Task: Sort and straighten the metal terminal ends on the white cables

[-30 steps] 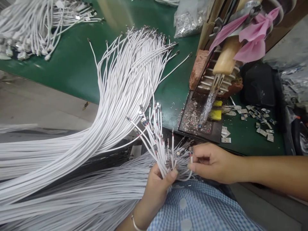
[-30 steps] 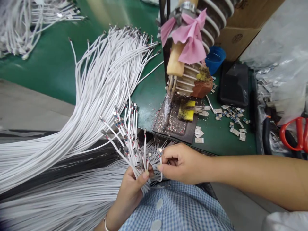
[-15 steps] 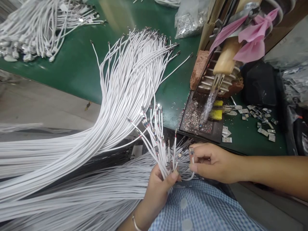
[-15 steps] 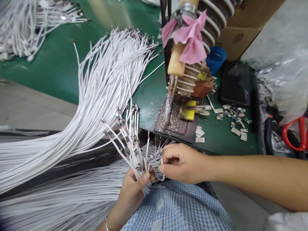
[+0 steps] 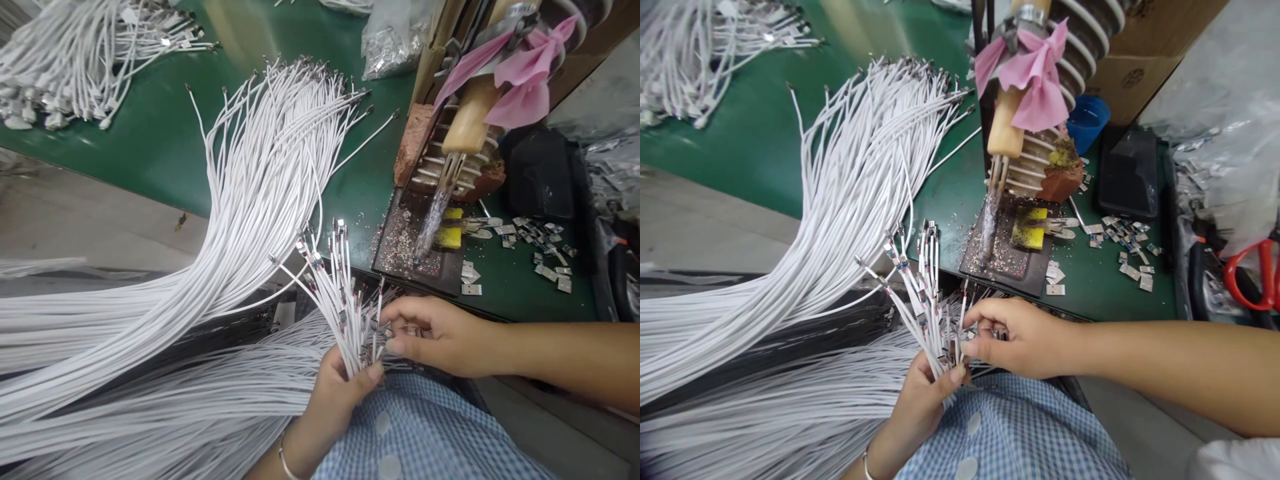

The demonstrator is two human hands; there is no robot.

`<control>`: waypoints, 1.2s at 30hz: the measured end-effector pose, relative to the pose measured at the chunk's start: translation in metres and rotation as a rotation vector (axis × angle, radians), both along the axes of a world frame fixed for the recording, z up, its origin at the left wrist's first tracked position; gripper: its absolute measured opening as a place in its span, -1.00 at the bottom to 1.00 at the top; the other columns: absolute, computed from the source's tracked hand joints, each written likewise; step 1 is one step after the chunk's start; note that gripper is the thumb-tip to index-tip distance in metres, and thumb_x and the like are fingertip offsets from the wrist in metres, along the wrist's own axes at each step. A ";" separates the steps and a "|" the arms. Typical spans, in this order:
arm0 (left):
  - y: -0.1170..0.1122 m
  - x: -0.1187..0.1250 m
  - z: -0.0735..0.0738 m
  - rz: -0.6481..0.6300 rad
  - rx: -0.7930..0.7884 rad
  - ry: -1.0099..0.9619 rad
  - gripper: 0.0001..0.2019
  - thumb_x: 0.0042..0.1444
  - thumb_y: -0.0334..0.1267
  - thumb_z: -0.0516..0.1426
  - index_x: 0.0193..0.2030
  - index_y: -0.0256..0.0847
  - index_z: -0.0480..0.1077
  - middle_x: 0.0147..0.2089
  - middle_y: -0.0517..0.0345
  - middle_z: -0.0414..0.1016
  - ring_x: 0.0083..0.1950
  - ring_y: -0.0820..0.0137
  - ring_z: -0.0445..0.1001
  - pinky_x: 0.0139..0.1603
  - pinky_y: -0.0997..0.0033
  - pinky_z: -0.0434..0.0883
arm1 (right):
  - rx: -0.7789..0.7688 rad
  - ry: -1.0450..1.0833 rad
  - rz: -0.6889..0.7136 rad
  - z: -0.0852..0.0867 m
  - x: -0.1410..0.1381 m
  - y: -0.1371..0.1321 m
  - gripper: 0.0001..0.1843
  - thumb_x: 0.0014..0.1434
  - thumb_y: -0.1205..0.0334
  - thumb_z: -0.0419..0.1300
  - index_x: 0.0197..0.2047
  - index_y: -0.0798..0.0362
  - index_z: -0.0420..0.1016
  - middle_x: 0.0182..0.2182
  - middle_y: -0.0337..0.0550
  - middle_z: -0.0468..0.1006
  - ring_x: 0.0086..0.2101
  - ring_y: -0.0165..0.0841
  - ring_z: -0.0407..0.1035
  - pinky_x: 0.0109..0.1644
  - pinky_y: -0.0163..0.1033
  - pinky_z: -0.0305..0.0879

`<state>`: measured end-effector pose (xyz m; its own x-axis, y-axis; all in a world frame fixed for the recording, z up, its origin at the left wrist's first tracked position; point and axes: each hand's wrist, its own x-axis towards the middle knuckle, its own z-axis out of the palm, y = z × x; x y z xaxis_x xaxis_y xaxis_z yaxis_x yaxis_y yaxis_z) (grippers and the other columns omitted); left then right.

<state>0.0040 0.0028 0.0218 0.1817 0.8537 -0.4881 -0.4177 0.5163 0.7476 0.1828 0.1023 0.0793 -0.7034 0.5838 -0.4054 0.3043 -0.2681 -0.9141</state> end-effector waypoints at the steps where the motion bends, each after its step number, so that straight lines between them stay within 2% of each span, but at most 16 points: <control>1: 0.000 0.000 0.000 -0.012 0.001 0.003 -0.88 -0.02 -0.31 0.25 -0.30 -0.20 0.46 -0.46 0.28 0.47 -0.43 0.55 0.36 -0.37 0.58 0.28 | -0.016 -0.006 0.003 0.000 -0.001 0.001 -0.68 0.09 0.11 0.15 -0.18 0.18 0.38 -0.53 -0.31 0.26 -0.54 -0.51 0.11 -0.49 -0.36 0.06; 7: 0.001 0.004 -0.002 -0.088 0.038 0.025 -0.74 -0.04 -0.32 0.26 -0.15 -0.14 0.47 -0.20 0.22 0.54 -0.13 0.38 0.45 -0.11 0.46 0.32 | -0.151 0.072 -0.016 -0.003 -0.005 0.004 -0.72 0.05 0.09 0.18 -0.36 0.18 0.41 -0.52 -0.26 0.32 -0.49 -0.48 0.16 -0.40 -0.33 0.13; 10: -0.001 0.005 -0.004 -0.084 0.037 0.033 -0.71 -0.04 -0.31 0.26 -0.12 -0.13 0.45 -0.15 0.19 0.55 -0.10 0.34 0.45 -0.09 0.42 0.32 | -0.200 0.091 -0.047 -0.003 -0.005 0.003 -0.74 0.04 0.10 0.19 -0.46 0.15 0.33 -0.54 -0.29 0.31 -0.50 -0.48 0.16 -0.40 -0.34 0.14; 16: -0.006 0.003 -0.007 -0.059 -0.017 0.043 -0.68 -0.05 -0.26 0.26 -0.11 -0.14 0.42 -0.15 0.16 0.54 -0.17 0.35 0.47 -0.19 0.42 0.35 | -0.143 0.045 -0.020 -0.001 -0.003 0.003 -0.79 0.02 0.23 0.18 -0.54 0.12 0.26 -0.61 -0.36 0.21 -0.55 -0.52 0.08 -0.48 -0.39 0.05; 20: -0.005 0.003 -0.006 -0.042 -0.026 0.080 -0.74 -0.06 -0.28 0.27 -0.17 -0.16 0.44 -0.22 0.18 0.55 -0.21 0.36 0.46 -0.17 0.40 0.35 | -0.159 0.064 -0.032 -0.002 -0.004 0.003 -0.78 0.00 0.24 0.21 -0.54 0.11 0.25 -0.62 -0.38 0.19 -0.56 -0.53 0.08 -0.49 -0.40 0.05; 26: -0.001 0.005 -0.002 -0.037 -0.016 0.077 -0.72 -0.09 -0.30 0.28 -0.17 -0.18 0.44 -0.13 0.13 0.54 -0.13 0.29 0.44 -0.14 0.39 0.34 | -0.211 0.080 -0.007 -0.001 -0.004 0.003 -0.90 0.06 0.27 0.12 -0.44 0.12 0.34 -0.52 -0.30 0.35 -0.49 -0.48 0.22 -0.35 -0.34 0.19; 31: 0.000 0.004 0.000 -0.032 -0.026 0.049 -0.82 -0.05 -0.30 0.26 -0.26 -0.19 0.44 -0.33 0.21 0.49 -0.32 0.44 0.40 -0.30 0.48 0.32 | -0.168 -0.037 -0.023 0.003 -0.003 0.003 -0.82 0.01 0.27 0.14 -0.54 0.08 0.21 -0.68 -0.42 0.12 -0.62 -0.55 0.00 -0.57 -0.40 -0.03; 36: 0.003 0.005 0.002 0.021 -0.013 0.047 -0.88 -0.04 -0.29 0.25 -0.33 -0.21 0.44 -0.41 0.24 0.45 -0.37 0.50 0.35 -0.32 0.53 0.29 | -0.127 -0.072 0.020 0.007 -0.003 0.004 -0.79 0.01 0.28 0.14 -0.55 0.07 0.17 -0.69 -0.44 0.09 -0.63 -0.56 -0.02 -0.60 -0.42 -0.07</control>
